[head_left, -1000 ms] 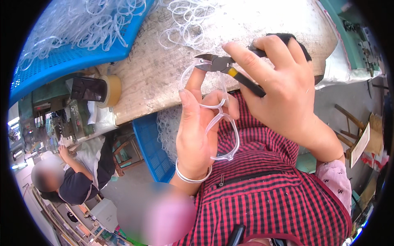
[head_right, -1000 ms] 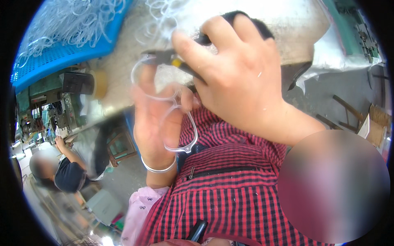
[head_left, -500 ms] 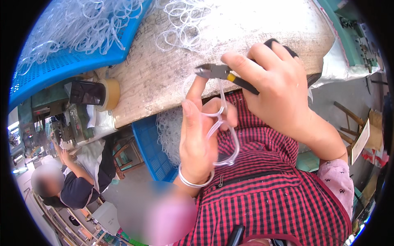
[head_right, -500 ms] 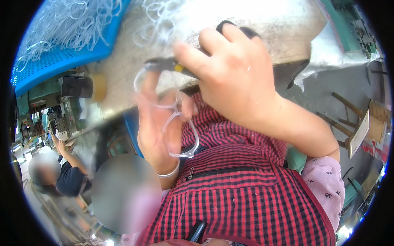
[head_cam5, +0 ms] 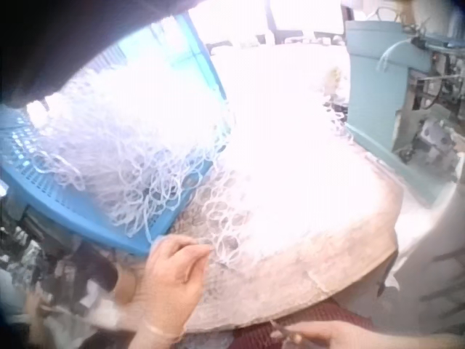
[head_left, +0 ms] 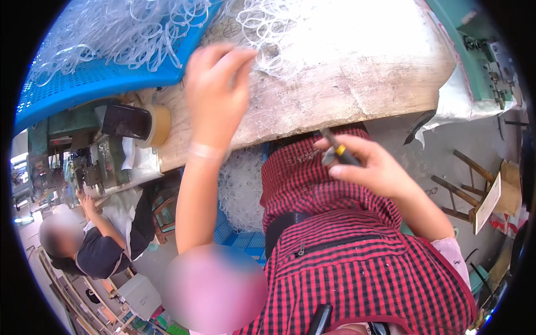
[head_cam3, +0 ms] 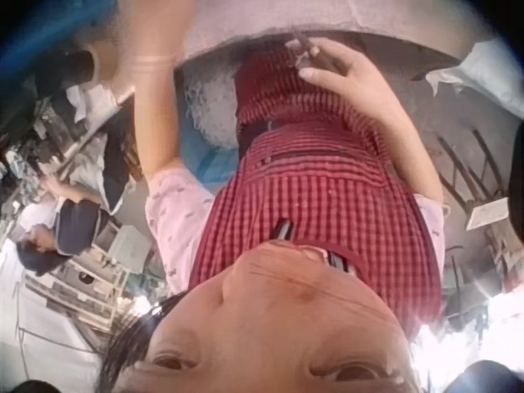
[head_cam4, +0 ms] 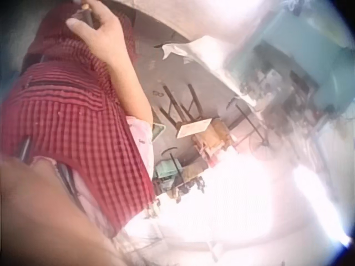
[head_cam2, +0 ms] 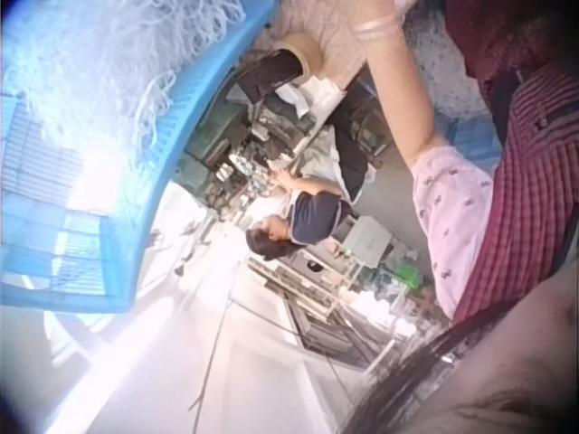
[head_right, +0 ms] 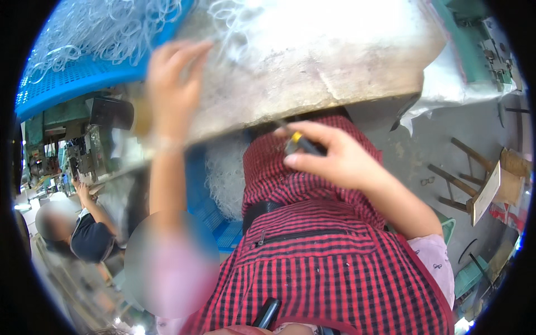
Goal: The person repeatedly picks up clear plastic cord loops from a blue basket and trims them with pliers. The person holds each loop, snips a section, and places the trimmed piece back into the basket. This cycle continues throughout the clip.
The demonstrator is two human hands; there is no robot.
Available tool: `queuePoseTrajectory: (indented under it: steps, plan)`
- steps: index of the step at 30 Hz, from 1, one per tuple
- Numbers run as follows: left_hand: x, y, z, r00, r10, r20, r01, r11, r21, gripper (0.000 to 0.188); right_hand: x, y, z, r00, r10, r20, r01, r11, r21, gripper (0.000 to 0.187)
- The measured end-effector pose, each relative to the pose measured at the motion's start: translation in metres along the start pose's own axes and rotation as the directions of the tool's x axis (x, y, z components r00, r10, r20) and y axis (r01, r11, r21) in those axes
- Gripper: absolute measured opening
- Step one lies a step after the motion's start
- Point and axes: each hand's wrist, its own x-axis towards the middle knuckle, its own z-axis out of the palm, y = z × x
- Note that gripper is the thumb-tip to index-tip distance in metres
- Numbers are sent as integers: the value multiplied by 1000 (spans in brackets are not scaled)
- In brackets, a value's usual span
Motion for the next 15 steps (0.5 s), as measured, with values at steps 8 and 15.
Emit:
queuePoseTrajectory:
  steps: [8,15]
  plan:
    - [48,-25,132,923,-383,31,338,849,406,27,-17,24,5,995,73,-60,-68,995,78,49]
    - [4,-8,46,758,-652,11,390,441,-808,50,-13,36,-4,979,-98,-181,69,985,-158,57]
